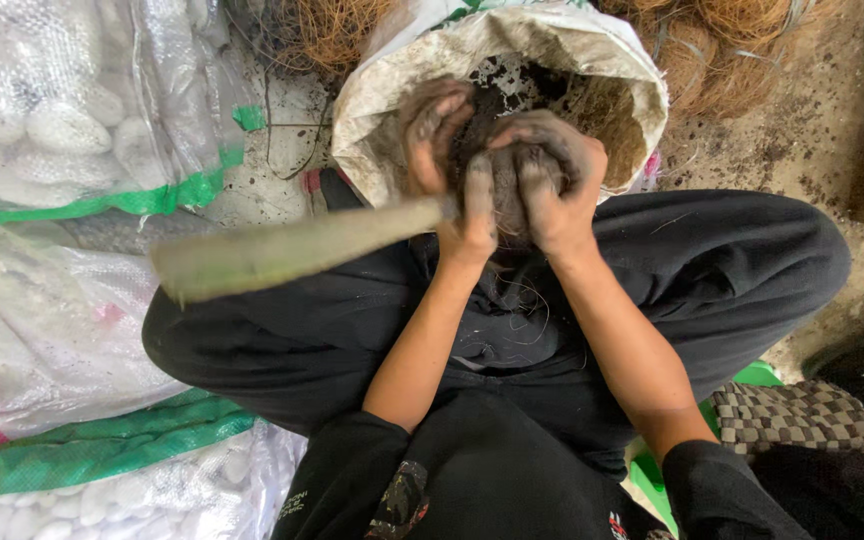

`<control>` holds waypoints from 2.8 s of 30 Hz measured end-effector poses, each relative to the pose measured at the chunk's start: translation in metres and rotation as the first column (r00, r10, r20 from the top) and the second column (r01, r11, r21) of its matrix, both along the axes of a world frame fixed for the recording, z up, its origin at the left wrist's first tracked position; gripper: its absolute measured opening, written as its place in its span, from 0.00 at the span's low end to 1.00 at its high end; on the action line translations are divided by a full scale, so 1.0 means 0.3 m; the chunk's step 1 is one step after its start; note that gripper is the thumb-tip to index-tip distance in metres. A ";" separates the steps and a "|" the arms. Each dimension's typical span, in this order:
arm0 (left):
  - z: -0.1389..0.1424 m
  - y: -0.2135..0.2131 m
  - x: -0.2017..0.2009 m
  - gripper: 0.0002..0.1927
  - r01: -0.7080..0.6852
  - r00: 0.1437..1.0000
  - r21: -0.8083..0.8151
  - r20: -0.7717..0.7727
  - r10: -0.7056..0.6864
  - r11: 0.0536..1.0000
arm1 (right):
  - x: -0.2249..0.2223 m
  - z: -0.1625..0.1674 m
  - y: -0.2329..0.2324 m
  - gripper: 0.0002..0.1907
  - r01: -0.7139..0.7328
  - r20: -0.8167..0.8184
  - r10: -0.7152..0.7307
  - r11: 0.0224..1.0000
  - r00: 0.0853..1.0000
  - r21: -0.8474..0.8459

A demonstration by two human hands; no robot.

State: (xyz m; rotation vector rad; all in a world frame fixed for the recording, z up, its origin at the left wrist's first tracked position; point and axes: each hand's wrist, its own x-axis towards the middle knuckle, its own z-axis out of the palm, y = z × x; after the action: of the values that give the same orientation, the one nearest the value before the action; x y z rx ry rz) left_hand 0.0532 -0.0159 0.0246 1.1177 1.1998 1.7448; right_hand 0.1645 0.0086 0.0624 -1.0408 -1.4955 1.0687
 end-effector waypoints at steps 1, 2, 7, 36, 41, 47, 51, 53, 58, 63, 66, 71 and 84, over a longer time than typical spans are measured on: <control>-0.005 0.000 0.006 0.23 0.091 0.986 -0.016 0.145 -0.087 0.996 | -0.007 -0.004 0.008 0.21 0.033 0.016 -0.035 0.994 0.999 0.106; -0.009 -0.001 0.006 0.22 0.183 0.927 -0.034 0.338 -0.161 0.983 | -0.013 -0.008 0.016 0.20 0.045 0.081 -0.063 0.978 0.995 0.204; -0.017 -0.010 0.008 0.18 0.333 0.621 -0.061 0.765 -0.170 0.941 | -0.037 -0.033 0.020 0.27 0.097 0.237 -0.175 0.946 0.956 0.311; -0.092 0.009 -0.015 0.26 0.338 0.405 -0.020 0.905 -0.126 0.941 | -0.076 -0.003 0.025 0.41 0.033 0.232 -0.124 0.932 0.965 0.360; -0.108 -0.019 -0.028 0.15 0.329 0.567 -0.029 0.805 -0.173 0.944 | -0.087 -0.015 -0.005 0.46 0.035 -0.053 -0.031 0.997 0.998 0.070; -0.018 0.032 -0.037 0.16 0.209 0.973 0.064 0.082 -0.214 0.976 | -0.022 0.017 0.052 0.51 -0.313 -0.487 0.200 0.936 0.850 -0.162; 0.042 0.047 -0.045 0.27 -0.037 0.979 0.128 -0.193 0.061 0.991 | 0.003 -0.005 0.035 0.38 -0.339 -0.424 0.190 0.889 0.885 -0.309; 0.053 0.051 -0.044 0.32 0.014 0.997 0.022 0.070 -0.015 1.000 | 0.020 -0.026 0.038 0.30 -0.292 -0.295 0.200 0.905 0.934 -0.311; 0.030 0.053 -0.032 0.26 -0.042 0.996 -0.004 -0.084 0.042 0.999 | 0.049 -0.049 0.060 0.21 -0.150 0.066 0.146 0.987 0.987 0.057; -0.037 0.013 -0.004 0.25 0.337 0.753 -0.061 0.616 -0.231 0.939 | -0.007 -0.045 0.069 0.27 0.054 0.175 -0.145 0.895 0.974 0.443; -0.088 -0.013 -0.003 0.18 0.328 0.566 -0.110 0.818 -0.102 0.938 | -0.030 -0.033 0.054 0.32 0.034 0.200 -0.119 0.923 0.972 0.383; -0.098 -0.010 -0.053 0.13 0.297 0.791 -0.014 0.563 -0.237 0.955 | -0.056 -0.013 0.010 0.33 -0.183 -0.410 0.115 0.974 0.905 -0.130; 0.063 0.050 -0.024 0.24 0.024 0.991 0.048 -0.135 -0.017 0.999 | 0.028 -0.019 0.026 0.17 -0.099 -0.124 0.071 0.967 0.990 -0.233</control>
State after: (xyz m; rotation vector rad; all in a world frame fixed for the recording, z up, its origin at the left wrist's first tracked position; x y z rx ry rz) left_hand 0.0459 -0.0010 0.0434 1.2903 1.2266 1.7149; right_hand 0.1728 0.0165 0.0566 -1.0669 -1.3523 1.3729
